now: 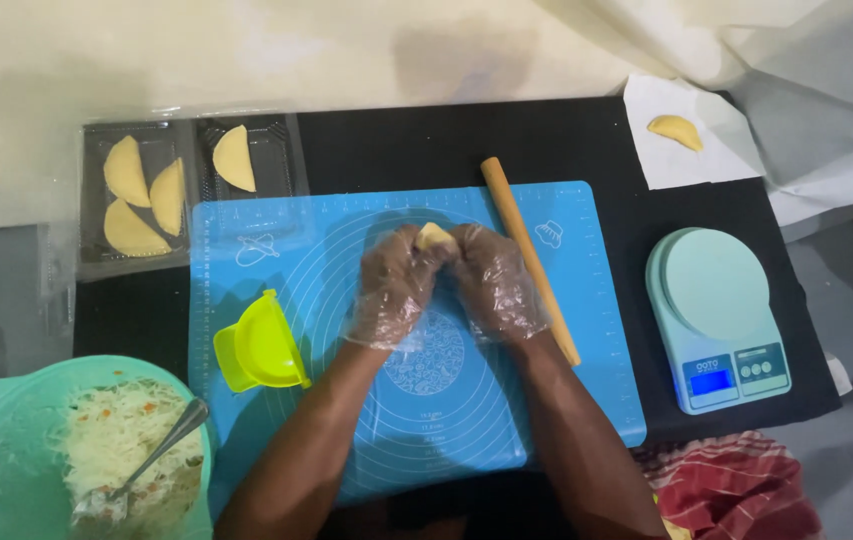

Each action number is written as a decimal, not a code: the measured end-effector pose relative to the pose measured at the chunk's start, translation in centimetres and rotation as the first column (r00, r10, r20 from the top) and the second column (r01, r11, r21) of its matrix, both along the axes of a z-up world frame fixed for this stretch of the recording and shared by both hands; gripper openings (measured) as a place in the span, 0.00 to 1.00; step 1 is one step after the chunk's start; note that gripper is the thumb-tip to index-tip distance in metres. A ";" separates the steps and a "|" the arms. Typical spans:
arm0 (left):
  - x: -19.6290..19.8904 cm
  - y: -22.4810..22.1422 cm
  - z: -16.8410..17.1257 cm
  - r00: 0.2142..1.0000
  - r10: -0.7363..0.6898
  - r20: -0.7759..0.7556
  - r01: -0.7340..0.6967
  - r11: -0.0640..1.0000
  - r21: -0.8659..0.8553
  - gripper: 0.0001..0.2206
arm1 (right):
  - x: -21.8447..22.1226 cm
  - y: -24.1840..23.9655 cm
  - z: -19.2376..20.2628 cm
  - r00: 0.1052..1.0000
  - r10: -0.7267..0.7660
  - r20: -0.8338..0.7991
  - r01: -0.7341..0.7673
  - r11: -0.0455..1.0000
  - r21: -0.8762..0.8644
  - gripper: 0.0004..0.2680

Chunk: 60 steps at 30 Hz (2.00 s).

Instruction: Filling dough with a mixture, sealing it with a mold, and rolling out more dough.

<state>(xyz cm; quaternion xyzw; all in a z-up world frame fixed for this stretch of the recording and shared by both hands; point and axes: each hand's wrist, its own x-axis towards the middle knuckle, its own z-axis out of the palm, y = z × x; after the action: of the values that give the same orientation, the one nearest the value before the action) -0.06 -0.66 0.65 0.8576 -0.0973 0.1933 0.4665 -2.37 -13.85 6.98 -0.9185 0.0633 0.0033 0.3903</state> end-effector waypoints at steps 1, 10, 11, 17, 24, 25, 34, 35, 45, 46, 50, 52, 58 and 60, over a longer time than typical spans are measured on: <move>-0.8 0.7 4.6 0.958 -0.108 -0.267 0.070 0.987 -0.147 0.23 | 0.4 -0.5 -1.2 0.999 -0.030 -0.012 0.030 0.999 0.027 0.06; -0.3 0.4 3.5 0.853 -0.179 -0.490 -0.143 0.823 -0.549 0.10 | 0.2 -1.8 2.1 0.964 0.249 0.090 -0.264 0.920 0.288 0.12; 0.1 0.4 2.7 0.866 -0.094 -0.491 -0.161 0.878 -0.451 0.07 | 0.0 -2.3 3.7 0.893 0.434 0.120 -0.442 0.794 0.417 0.14; 0.8 0.4 0.0 0.910 -0.036 -0.414 -0.174 0.872 -0.457 0.02 | -0.8 1.0 2.1 0.974 0.064 0.215 -0.114 0.967 0.227 0.11; -0.5 0.8 1.3 0.929 -0.199 -0.312 0.081 0.931 -0.355 0.17 | 0.3 -0.4 -1.4 0.963 -0.101 0.249 0.035 0.966 0.258 0.03; -1.0 0.8 2.5 0.966 -0.167 -0.198 0.120 0.966 -0.229 0.15 | 0.8 -0.9 -2.4 0.959 -0.116 0.259 0.068 0.980 0.189 0.04; -0.3 0.1 -0.5 0.984 -0.055 -0.169 0.011 0.969 -0.248 0.11 | -1.1 1.9 4.1 0.986 -0.046 0.162 0.009 0.974 0.225 0.11; 0.0 0.3 -0.9 0.974 -0.053 -0.220 -0.012 0.958 -0.285 0.11 | -1.1 1.9 4.4 0.985 0.017 0.171 -0.059 0.968 0.243 0.20; 0.1 0.6 1.6 0.996 -0.082 -0.033 0.088 0.936 0.341 0.17 | 0.1 0.5 1.6 0.998 -0.053 0.042 0.044 0.979 0.201 0.05; -0.6 0.7 4.4 0.959 -0.085 -0.271 0.082 0.996 -0.022 0.10 | 0.3 0.2 1.1 0.998 -0.061 0.010 0.059 0.982 0.178 0.06; -1.3 -0.6 6.7 0.902 -0.182 -0.392 0.005 0.911 -0.411 0.12 | 1.5 -1.2 -1.9 0.992 -0.097 -0.086 0.097 0.995 -0.002 0.14; -0.4 0.0 4.9 0.875 -0.164 -0.456 -0.040 0.913 -0.405 0.10 | 0.8 -0.7 -1.3 0.994 -0.086 -0.066 0.087 0.996 0.007 0.12; 0.4 0.4 2.2 0.879 -0.073 -0.470 -0.140 0.905 -0.402 0.03 | -0.8 1.8 5.2 0.993 0.028 0.113 -0.048 0.983 0.178 0.13; 0.2 0.5 2.2 0.865 -0.087 -0.494 -0.153 0.892 -0.426 0.05 | -0.4 1.4 4.0 0.994 -0.002 0.106 -0.016 0.985 0.169 0.09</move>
<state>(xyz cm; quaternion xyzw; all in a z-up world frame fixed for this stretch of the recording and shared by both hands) 0.10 -0.15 2.86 0.7474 0.0895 -0.0101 0.6583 -2.74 -12.44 10.98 -0.8810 0.0391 -0.0385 0.4699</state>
